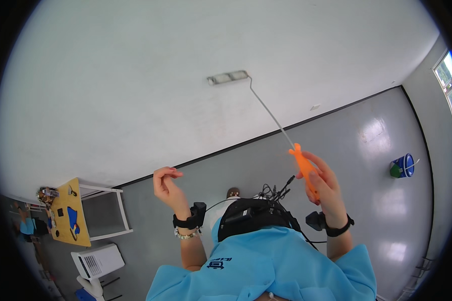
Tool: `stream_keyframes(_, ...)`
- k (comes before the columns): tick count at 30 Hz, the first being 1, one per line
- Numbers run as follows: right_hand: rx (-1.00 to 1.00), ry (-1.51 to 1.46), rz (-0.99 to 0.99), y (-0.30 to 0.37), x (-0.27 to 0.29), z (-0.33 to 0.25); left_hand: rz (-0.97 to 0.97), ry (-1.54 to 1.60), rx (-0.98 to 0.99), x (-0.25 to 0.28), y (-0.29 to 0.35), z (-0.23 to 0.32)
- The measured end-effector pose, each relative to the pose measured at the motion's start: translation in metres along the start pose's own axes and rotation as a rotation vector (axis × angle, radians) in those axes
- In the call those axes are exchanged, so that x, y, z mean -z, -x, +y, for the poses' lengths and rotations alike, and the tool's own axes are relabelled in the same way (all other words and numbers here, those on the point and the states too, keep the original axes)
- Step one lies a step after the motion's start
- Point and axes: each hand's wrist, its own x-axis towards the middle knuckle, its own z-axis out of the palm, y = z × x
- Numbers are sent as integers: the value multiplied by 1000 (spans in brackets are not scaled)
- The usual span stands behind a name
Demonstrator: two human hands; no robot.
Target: Painting a white wall using a long-handled paint roller.
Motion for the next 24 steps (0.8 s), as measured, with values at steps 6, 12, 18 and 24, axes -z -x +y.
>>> stream_keyframes(6,82,64,12,15,3,-7,29,-4,27,4,-1,-3)
stream_keyframes(12,-44,10,65,-6,-13,37,-26,-9,-8,-1,-2,1)
stream_keyframes(18,-36,56,113,-4,-15,40,-17,13,-35,-4,-7,7)
stream_keyframes(24,78,120,57,9,-2,28,31,27,-14,-1,-8,2)
